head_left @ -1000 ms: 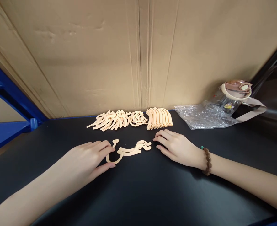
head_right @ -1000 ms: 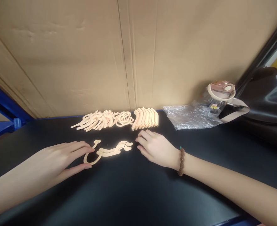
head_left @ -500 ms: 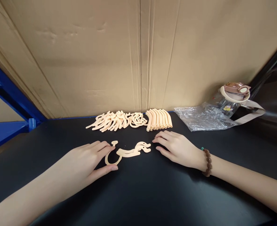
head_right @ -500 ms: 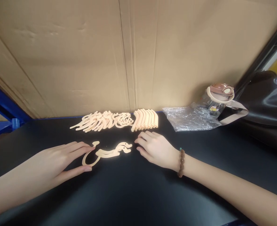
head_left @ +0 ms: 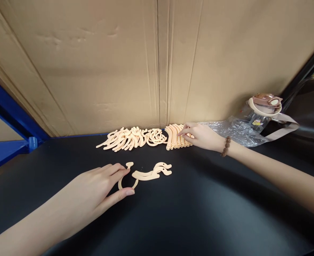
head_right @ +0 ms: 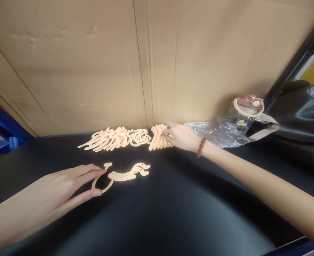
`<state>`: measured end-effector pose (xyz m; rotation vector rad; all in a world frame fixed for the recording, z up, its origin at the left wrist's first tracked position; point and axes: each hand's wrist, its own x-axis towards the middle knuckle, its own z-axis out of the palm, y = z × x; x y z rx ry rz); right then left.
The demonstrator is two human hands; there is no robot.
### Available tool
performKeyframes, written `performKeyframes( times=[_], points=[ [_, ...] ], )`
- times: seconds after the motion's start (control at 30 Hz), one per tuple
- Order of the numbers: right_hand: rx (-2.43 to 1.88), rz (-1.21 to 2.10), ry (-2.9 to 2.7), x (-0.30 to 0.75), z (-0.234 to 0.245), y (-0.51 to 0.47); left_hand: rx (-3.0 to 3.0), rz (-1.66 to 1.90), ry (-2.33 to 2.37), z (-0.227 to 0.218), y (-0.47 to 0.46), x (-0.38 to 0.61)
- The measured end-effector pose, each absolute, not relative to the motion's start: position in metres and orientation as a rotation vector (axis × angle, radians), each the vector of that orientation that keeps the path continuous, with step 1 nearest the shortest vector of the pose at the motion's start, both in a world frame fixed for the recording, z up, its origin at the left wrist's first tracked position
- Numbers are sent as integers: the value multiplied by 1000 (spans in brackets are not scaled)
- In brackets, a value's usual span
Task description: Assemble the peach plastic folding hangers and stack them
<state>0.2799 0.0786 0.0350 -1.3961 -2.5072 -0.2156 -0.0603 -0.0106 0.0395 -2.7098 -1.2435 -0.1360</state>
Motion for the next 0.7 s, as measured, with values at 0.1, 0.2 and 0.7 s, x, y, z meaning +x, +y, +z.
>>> performKeyframes(
  times=[0.1, 0.2, 0.7],
  points=[
    [-1415, -216, -2542, 280, 34, 77, -2720, -115, -1302, 40, -12, -59],
    [-1473, -238, -2541, 280, 36, 76, -2740, -84, -1380, 42, -14, -58],
    [-2104, -37, -2341, 263, 45, 97, -2756, -145, -1373, 43, -12, -58]
  ],
)
